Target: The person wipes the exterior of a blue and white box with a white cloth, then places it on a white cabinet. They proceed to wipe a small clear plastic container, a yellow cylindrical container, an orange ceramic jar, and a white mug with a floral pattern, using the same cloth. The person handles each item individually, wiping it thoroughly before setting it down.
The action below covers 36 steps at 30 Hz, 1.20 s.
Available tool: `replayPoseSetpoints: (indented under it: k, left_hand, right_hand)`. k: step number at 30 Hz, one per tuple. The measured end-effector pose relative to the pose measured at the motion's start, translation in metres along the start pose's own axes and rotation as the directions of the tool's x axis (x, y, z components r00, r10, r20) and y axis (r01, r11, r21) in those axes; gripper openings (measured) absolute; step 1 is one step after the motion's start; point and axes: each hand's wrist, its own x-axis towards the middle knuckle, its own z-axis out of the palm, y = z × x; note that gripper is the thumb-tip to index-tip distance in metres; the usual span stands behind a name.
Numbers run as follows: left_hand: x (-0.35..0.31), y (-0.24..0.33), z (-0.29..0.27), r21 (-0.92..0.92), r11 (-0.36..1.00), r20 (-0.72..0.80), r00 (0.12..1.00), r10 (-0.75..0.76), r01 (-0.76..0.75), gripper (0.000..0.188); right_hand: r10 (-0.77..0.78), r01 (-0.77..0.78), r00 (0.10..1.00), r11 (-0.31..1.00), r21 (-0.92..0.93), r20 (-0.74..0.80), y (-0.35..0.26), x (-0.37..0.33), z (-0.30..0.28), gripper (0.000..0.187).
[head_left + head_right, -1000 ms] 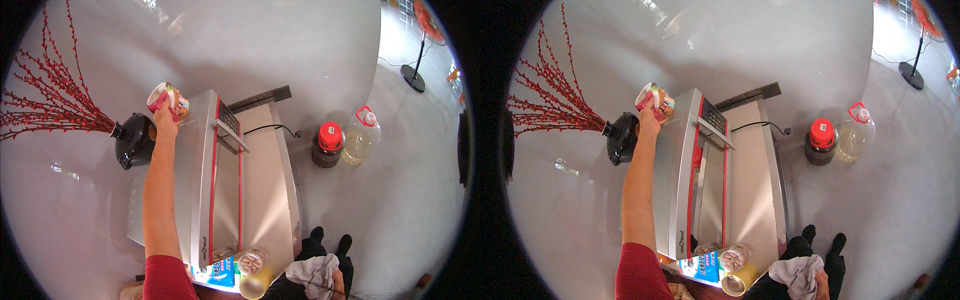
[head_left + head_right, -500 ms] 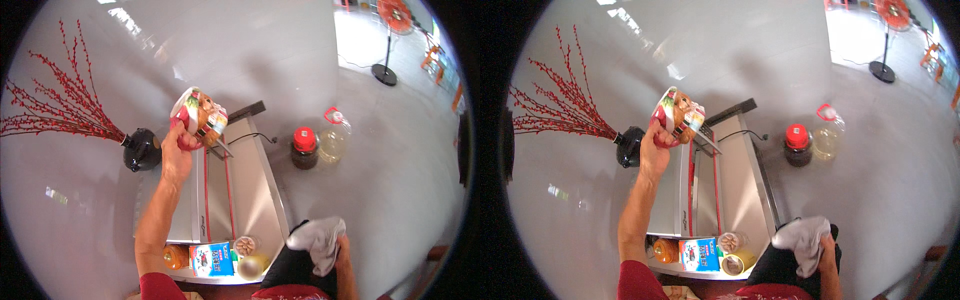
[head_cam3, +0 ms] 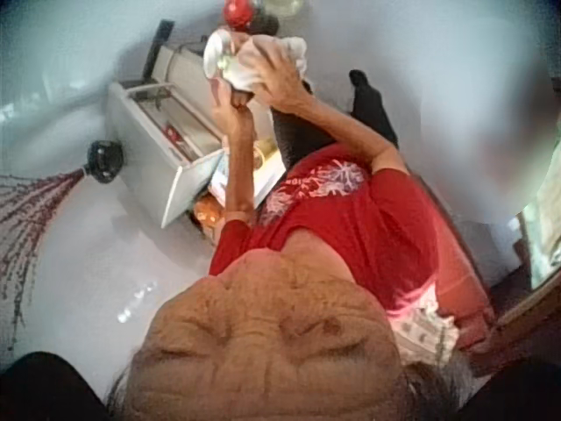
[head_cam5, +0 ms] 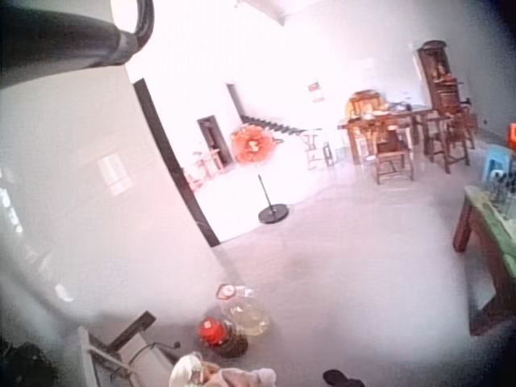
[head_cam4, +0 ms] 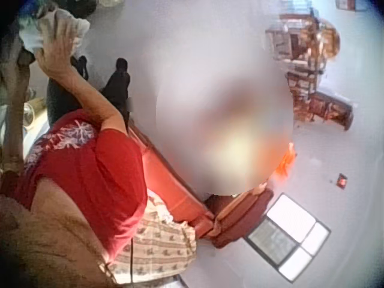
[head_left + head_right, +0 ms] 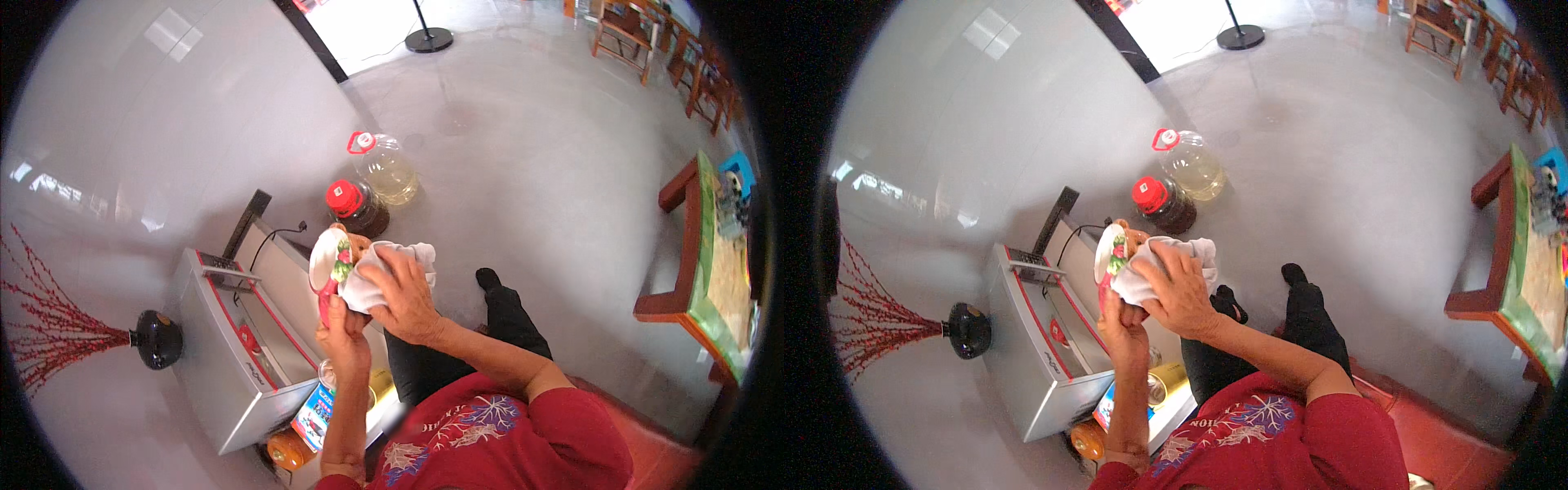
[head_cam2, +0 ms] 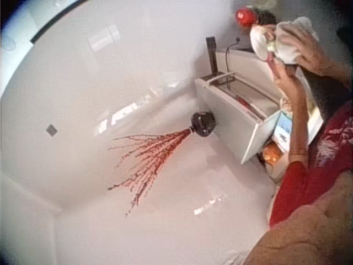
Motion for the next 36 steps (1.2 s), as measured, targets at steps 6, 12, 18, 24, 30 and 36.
replayPoseSetpoints:
  k: [6, 12, 18, 24, 30, 36]
  left_hand:
    - [-0.022, -0.032, -0.019, -0.066, 0.997, 0.08, 0.996, -0.038, 0.043, 0.008]
    - [-0.047, -0.025, -0.023, 0.038, 0.999, 0.127, 0.992, -0.023, 0.018, 0.013]
    - [-0.058, -0.029, -0.025, 0.186, 0.982, 0.062, 0.998, 0.0, -0.011, 0.017]
    - [-0.056, -0.037, -0.011, 0.054, 0.999, -0.062, 0.998, -0.002, 0.005, 0.006]
    - [-0.066, -0.039, -0.028, 0.231, 0.973, 0.017, 0.999, -0.036, 0.031, 0.019]
    - [-0.079, -0.018, -0.017, 0.447, 0.893, 0.122, 0.992, -0.007, -0.049, 0.012]
  right_hand:
    - [0.074, -0.071, 0.997, 0.987, 0.147, -0.01, 0.014, -0.004, -0.012, 0.045]
    - [0.444, -0.535, 0.844, 0.652, 0.538, 0.301, 0.031, 0.024, -0.012, 0.028]
    - [0.458, -0.47, 0.867, 0.619, 0.629, 0.197, 0.017, 0.013, -0.019, 0.031]
    - [0.0, 0.019, 0.994, 0.984, 0.179, -0.106, -0.011, -0.048, -0.013, 0.043]
    - [-0.183, 0.184, 0.983, 0.981, 0.06, -0.028, -0.013, -0.03, -0.039, 0.041]
    - [0.191, -0.207, 0.978, 0.823, 0.53, 0.086, 0.003, -0.006, -0.056, 0.041]
